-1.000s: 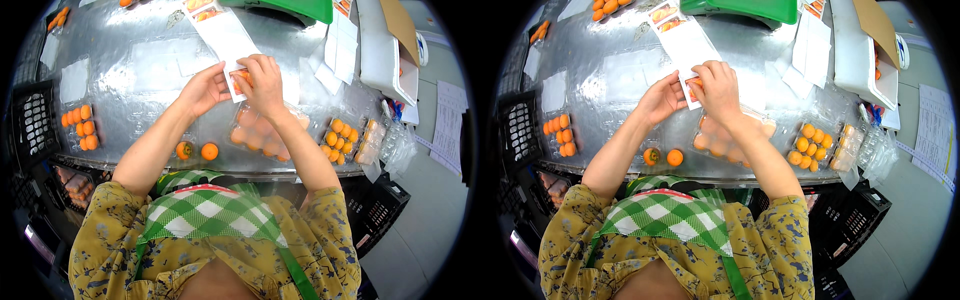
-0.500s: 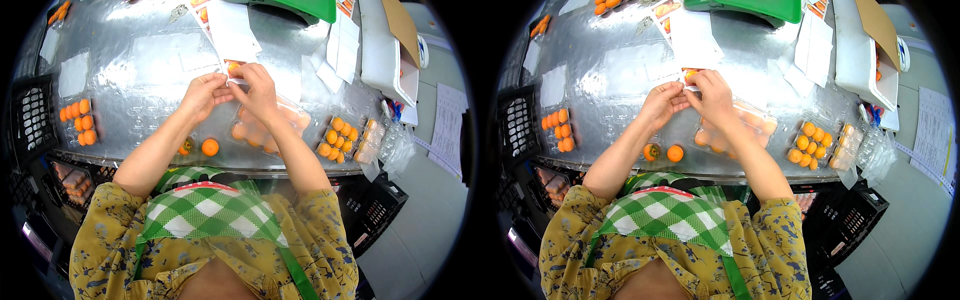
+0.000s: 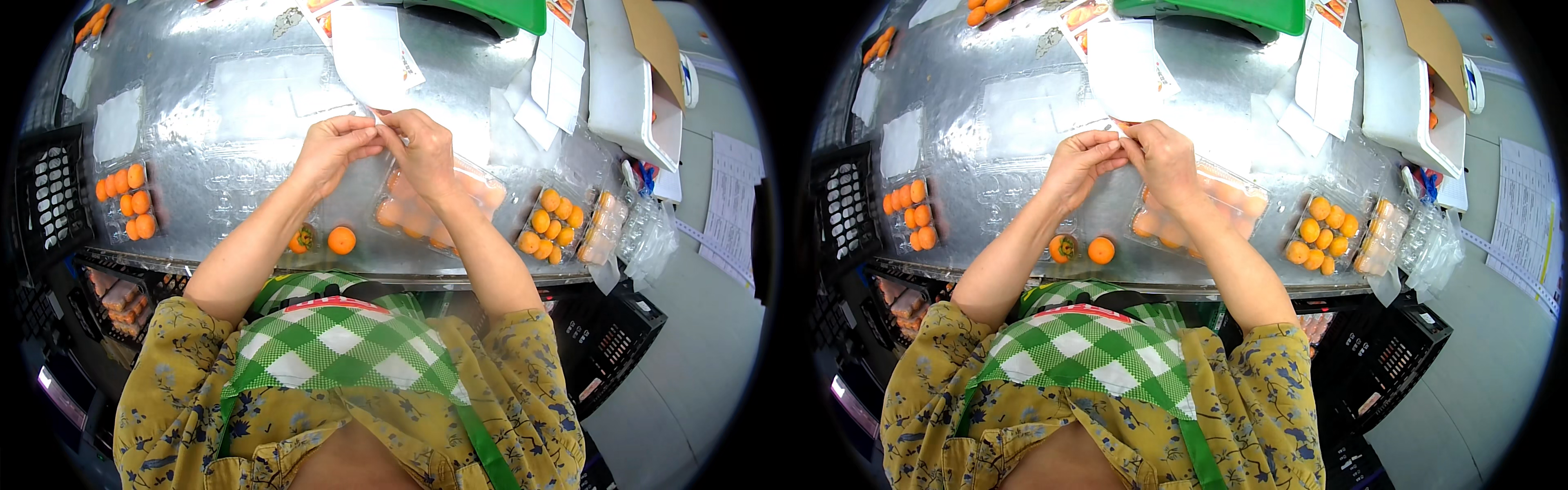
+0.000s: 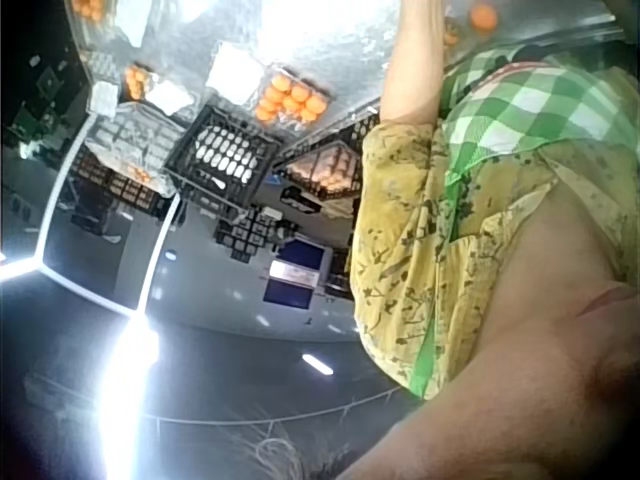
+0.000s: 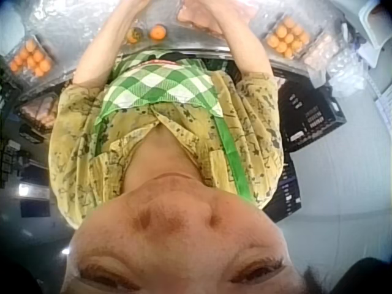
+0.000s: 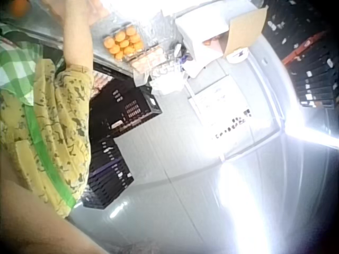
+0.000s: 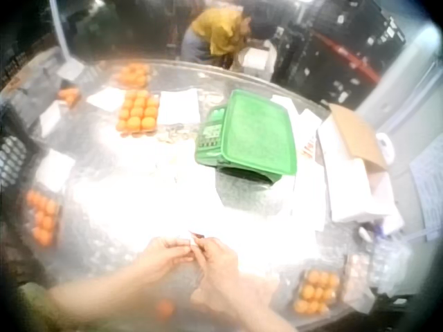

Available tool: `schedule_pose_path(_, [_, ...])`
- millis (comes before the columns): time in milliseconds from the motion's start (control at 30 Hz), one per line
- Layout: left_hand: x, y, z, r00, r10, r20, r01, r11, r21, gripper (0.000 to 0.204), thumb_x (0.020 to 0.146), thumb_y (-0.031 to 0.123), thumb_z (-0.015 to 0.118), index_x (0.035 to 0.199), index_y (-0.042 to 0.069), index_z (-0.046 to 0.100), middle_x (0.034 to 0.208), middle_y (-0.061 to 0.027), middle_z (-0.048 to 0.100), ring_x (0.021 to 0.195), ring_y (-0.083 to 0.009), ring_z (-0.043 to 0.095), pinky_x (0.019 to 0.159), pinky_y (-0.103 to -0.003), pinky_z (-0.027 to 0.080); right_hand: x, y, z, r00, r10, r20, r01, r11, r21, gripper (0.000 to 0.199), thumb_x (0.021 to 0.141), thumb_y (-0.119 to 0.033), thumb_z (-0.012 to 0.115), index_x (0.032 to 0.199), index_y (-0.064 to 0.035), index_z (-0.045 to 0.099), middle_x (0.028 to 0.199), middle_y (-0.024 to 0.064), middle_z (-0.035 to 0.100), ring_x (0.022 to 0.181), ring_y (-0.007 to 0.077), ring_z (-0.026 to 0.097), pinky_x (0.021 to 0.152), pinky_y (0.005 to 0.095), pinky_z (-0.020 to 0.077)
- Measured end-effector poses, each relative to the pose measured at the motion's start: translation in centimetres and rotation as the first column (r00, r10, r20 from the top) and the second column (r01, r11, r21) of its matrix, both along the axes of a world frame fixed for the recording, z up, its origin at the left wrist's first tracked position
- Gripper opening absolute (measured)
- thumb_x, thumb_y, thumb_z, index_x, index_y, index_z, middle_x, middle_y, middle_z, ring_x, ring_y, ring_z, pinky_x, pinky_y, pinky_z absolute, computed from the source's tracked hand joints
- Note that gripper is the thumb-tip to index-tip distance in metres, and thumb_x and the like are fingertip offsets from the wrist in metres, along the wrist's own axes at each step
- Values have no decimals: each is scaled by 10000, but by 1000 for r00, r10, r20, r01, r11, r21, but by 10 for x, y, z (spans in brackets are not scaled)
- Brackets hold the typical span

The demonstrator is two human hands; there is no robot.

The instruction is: The person sorts fruit from crates, places them into plastic containers, weighs them on a scale, and applies adhesive labels to the finished packages.

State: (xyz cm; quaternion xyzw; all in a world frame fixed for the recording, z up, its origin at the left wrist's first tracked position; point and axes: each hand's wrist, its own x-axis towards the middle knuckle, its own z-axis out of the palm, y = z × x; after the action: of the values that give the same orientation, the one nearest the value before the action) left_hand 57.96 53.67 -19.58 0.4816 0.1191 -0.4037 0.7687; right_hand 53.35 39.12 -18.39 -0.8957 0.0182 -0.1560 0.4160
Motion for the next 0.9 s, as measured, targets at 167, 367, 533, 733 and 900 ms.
schedule_pose_path(167, [0,-1,-6,990,-58,132,46,995,93,120,855,31,566,938,-38,618,920,-103,641,824,-165,629,768,-276,525,-1,-1,-2,995,3,-98,12,987,159,86,712,-45,685,775,-9,639,743,104,640,610,203,632,551,299,512])
schedule_pose_path(367, [-1,-2,-4,977,-105,188,83,989,120,124,862,36,556,938,-42,617,892,-96,643,809,-156,626,749,-271,518,0,-6,4,975,14,-224,35,977,212,94,720,-49,675,790,6,643,746,111,650,621,191,641,559,292,515])
schedule_pose_path(533, [0,-1,-3,962,-129,243,96,985,141,128,855,44,569,929,-48,616,868,-91,646,790,-140,620,730,-264,512,0,-10,3,986,95,-135,-79,990,117,104,699,-64,678,773,-4,638,726,107,641,603,216,633,543,308,511])
schedule_pose_path(733, [0,-2,-6,893,-186,410,118,976,185,118,852,49,578,908,-47,617,862,-86,646,783,-116,604,720,-251,510,1,-8,7,992,56,-114,-58,998,-7,67,671,-64,664,700,-24,619,675,102,625,565,237,614,511,322,498])
schedule_pose_path(900, [0,-3,-5,889,-200,412,131,973,190,116,854,49,577,897,-52,613,866,-89,645,783,-119,605,731,-255,512,-1,-9,10,983,7,-182,7,997,76,61,684,-68,660,699,-16,632,653,111,630,545,217,619,501,306,497])
